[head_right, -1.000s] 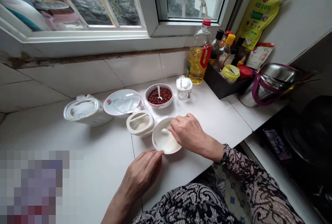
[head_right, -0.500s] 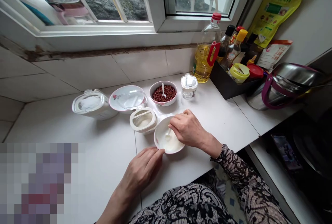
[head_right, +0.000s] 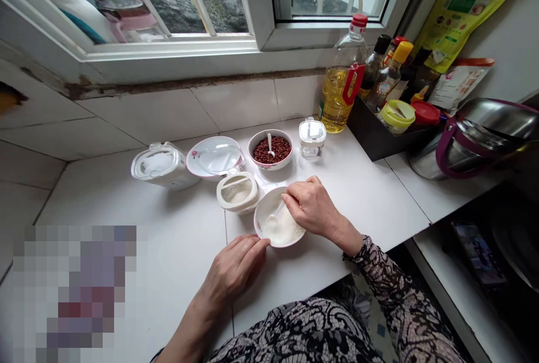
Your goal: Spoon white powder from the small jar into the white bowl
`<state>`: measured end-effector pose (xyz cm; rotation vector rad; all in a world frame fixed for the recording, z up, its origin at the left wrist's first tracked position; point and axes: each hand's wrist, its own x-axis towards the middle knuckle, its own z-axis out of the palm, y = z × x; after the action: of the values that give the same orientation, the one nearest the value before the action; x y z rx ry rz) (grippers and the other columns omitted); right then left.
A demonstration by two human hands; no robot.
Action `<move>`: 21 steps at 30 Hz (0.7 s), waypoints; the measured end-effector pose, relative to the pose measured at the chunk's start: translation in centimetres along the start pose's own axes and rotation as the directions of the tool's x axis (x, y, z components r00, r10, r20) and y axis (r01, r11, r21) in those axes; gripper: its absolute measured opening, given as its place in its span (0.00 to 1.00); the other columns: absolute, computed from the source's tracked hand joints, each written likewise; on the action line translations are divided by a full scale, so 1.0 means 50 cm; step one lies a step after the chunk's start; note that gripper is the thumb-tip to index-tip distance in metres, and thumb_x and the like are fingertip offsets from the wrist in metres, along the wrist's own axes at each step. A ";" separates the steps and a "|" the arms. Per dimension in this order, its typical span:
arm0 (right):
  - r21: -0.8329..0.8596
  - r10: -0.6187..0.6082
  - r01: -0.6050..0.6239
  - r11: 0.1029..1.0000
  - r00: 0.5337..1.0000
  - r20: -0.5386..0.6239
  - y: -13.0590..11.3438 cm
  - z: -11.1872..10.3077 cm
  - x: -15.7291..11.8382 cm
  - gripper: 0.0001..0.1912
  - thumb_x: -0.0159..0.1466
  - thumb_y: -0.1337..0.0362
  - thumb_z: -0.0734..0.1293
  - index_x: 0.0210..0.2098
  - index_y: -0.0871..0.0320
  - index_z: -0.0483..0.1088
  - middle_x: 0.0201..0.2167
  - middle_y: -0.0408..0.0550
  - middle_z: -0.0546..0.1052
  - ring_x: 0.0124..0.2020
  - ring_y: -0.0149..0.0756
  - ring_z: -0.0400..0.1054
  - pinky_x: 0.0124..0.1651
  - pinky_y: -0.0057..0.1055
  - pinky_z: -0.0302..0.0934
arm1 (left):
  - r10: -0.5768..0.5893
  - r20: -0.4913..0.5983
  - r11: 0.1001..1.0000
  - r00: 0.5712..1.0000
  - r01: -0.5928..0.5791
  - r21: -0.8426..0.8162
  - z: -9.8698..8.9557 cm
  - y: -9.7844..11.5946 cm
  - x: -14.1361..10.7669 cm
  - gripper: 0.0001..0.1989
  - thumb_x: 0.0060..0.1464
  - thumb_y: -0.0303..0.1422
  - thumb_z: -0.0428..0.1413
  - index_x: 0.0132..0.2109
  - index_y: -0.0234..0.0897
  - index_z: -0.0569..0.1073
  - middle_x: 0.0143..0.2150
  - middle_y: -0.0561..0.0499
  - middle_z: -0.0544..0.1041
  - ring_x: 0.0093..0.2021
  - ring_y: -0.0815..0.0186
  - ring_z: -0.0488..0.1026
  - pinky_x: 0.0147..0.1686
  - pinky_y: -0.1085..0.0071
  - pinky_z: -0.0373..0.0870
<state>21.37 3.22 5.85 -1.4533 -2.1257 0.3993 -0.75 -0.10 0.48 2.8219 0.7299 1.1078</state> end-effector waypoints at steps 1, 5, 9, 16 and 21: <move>0.013 0.022 -0.021 1.000 1.000 -0.010 0.002 -0.001 -0.001 0.15 0.70 0.65 0.59 0.26 0.57 0.66 0.25 0.44 0.75 0.26 0.32 0.63 0.43 0.35 0.54 | -0.001 -0.002 1.000 1.000 0.001 -0.003 0.000 0.000 0.000 0.14 0.64 0.20 0.46 0.53 0.31 0.69 0.32 0.47 0.76 0.32 0.64 0.74 0.38 0.67 0.76; 0.028 0.056 -0.056 0.998 0.998 -0.025 0.004 -0.003 -0.006 0.15 0.69 0.65 0.59 0.25 0.57 0.65 0.24 0.43 0.75 0.26 0.32 0.63 0.43 0.35 0.54 | -0.002 -0.002 1.000 1.000 0.002 -0.002 0.001 0.000 0.000 0.13 0.65 0.20 0.46 0.52 0.31 0.69 0.32 0.47 0.76 0.32 0.64 0.74 0.38 0.67 0.76; -0.023 0.026 -0.027 0.999 0.998 -0.052 0.001 0.000 -0.008 0.15 0.69 0.66 0.59 0.25 0.57 0.65 0.23 0.43 0.74 0.25 0.32 0.61 0.43 0.35 0.52 | -0.007 0.000 1.000 1.000 0.007 0.005 0.003 -0.001 -0.002 0.12 0.65 0.19 0.46 0.50 0.31 0.69 0.32 0.47 0.76 0.32 0.64 0.74 0.38 0.67 0.76; -0.096 -0.029 0.021 0.995 0.996 -0.080 -0.006 0.008 -0.009 0.16 0.69 0.67 0.59 0.24 0.57 0.64 0.22 0.43 0.73 0.24 0.32 0.60 0.41 0.35 0.50 | -0.008 0.001 1.000 1.000 0.008 0.017 0.003 0.000 -0.003 0.12 0.65 0.19 0.45 0.50 0.31 0.69 0.32 0.47 0.76 0.32 0.64 0.73 0.38 0.67 0.76; -0.096 -0.073 0.064 0.993 0.993 -0.088 -0.015 0.025 -0.010 0.16 0.68 0.67 0.58 0.24 0.58 0.65 0.22 0.44 0.74 0.24 0.31 0.60 0.41 0.35 0.50 | -0.002 0.008 1.000 1.000 0.002 0.024 0.003 0.001 -0.002 0.12 0.65 0.19 0.45 0.50 0.31 0.69 0.32 0.47 0.76 0.32 0.64 0.74 0.37 0.67 0.75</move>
<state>20.23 2.56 5.07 -1.4170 -2.1388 0.2060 -0.72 -0.16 0.32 2.8429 0.7496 1.0942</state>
